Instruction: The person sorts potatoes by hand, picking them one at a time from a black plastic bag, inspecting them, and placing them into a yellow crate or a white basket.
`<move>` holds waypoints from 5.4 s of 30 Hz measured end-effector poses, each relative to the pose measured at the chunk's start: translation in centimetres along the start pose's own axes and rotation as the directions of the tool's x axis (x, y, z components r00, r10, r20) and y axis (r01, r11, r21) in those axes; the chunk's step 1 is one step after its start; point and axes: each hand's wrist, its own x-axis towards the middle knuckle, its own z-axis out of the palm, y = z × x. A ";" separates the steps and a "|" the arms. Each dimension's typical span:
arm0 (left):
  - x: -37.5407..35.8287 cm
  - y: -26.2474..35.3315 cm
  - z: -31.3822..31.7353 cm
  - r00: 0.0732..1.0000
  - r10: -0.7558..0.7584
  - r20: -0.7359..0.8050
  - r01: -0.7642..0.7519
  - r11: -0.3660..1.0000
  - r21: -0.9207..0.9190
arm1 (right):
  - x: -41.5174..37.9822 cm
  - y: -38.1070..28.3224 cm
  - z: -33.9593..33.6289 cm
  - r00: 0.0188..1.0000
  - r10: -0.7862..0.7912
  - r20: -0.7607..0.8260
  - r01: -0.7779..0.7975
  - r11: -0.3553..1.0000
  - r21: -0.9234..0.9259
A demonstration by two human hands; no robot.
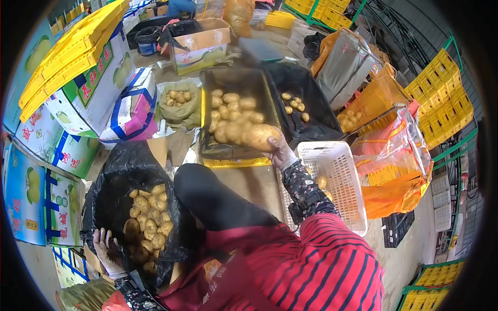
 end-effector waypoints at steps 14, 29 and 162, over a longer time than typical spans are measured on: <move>-0.9 2.0 1.8 0.997 0.027 0.067 -0.035 0.992 0.125 | 3.4 -0.5 2.8 0.968 0.177 0.177 -0.221 0.937 0.271; -0.2 1.3 2.7 0.999 -0.025 -0.046 0.031 0.989 0.144 | 3.5 -0.3 5.7 0.906 0.172 0.387 -0.267 0.941 0.208; -0.5 3.5 4.8 0.984 0.100 -0.147 -0.004 0.837 0.548 | -4.9 28.8 35.6 0.368 0.728 0.578 -0.152 0.661 -0.735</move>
